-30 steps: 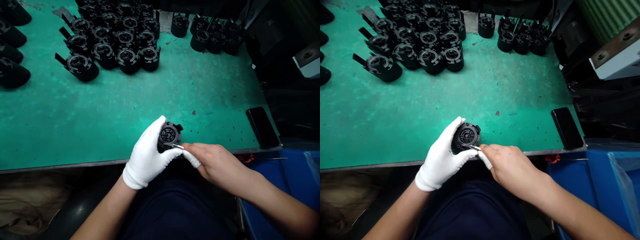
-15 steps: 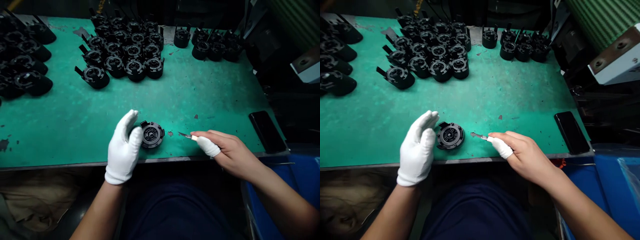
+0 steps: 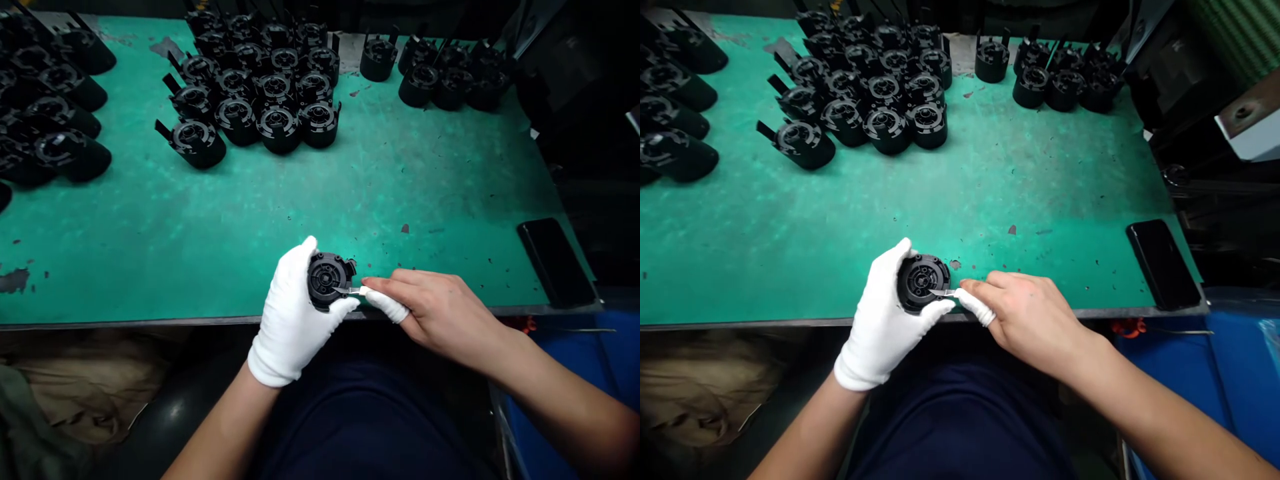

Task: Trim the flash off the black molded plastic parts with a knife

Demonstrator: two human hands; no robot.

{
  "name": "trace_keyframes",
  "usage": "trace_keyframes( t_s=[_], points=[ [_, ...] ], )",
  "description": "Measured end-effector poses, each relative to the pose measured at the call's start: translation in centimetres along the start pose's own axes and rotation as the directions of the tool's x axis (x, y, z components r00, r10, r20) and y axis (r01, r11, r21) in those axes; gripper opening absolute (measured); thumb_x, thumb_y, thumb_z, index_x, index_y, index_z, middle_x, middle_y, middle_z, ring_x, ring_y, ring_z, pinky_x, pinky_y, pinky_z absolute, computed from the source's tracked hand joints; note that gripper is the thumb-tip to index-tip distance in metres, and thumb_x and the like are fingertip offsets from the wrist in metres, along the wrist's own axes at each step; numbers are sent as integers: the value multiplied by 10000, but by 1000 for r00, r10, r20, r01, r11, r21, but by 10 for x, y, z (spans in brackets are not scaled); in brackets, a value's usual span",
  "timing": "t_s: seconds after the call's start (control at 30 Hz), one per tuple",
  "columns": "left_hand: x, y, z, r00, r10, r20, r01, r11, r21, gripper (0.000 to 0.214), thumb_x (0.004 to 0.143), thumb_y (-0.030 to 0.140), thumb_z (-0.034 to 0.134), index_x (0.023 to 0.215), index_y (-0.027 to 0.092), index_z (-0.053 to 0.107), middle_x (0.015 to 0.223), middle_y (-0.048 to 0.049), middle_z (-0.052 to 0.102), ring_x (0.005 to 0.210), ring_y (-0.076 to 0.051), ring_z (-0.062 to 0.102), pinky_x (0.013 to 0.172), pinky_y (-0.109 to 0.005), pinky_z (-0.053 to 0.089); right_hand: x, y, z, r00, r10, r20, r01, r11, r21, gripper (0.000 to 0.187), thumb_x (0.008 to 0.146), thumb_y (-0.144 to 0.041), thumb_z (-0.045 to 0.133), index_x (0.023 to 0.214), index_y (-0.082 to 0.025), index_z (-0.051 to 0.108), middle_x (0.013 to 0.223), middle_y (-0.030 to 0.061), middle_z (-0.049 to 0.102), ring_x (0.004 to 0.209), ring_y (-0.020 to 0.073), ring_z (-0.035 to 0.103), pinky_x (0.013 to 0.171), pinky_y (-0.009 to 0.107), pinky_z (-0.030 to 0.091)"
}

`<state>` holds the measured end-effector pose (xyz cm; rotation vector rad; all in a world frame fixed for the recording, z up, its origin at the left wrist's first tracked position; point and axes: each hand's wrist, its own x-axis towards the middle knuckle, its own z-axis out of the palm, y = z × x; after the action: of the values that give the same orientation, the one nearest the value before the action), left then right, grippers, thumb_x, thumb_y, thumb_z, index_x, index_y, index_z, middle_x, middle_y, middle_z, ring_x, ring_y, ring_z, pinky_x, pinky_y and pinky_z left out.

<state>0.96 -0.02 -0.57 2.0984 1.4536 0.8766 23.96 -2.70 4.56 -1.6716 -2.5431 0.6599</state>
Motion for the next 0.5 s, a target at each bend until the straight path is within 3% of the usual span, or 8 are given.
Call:
trace_keyframes(
  t_s=[0.23, 0.37, 0.5],
  points=[
    [1, -1, 3, 998, 44, -36, -44, 999, 6, 852, 704, 488, 838, 1367, 142, 430, 1316, -182, 554, 1272, -312, 549, 1099, -477, 475, -7, 1, -2, 999, -8, -41, 4, 996, -93, 480, 897, -113, 481, 1329, -256, 633, 912, 21, 696, 806, 191, 650, 643, 309, 406],
    [0, 1, 8, 999, 35, -37, -37, 998, -49, 813, 713, 448, 835, 1349, 169, 413, 1331, -174, 537, 1274, -312, 547, 1095, -486, 478, -3, -1, -1, 994, 71, -78, -85, 979, -184, 467, 914, -156, 499, 1342, -288, 630, 937, 33, 713, 802, 199, 649, 609, 306, 395],
    [-3, 6, 16, 996, -8, -86, 4, 999, -50, 795, 711, 430, 837, 1335, 174, 416, 1311, -163, 560, 1241, -301, 576, 1071, -465, 498, 0, -1, -1, 987, 120, -105, -135, 979, -155, 438, 932, -183, 509, 1334, -301, 635, 938, 29, 720, 817, 193, 655, 618, 293, 405]
  ],
)
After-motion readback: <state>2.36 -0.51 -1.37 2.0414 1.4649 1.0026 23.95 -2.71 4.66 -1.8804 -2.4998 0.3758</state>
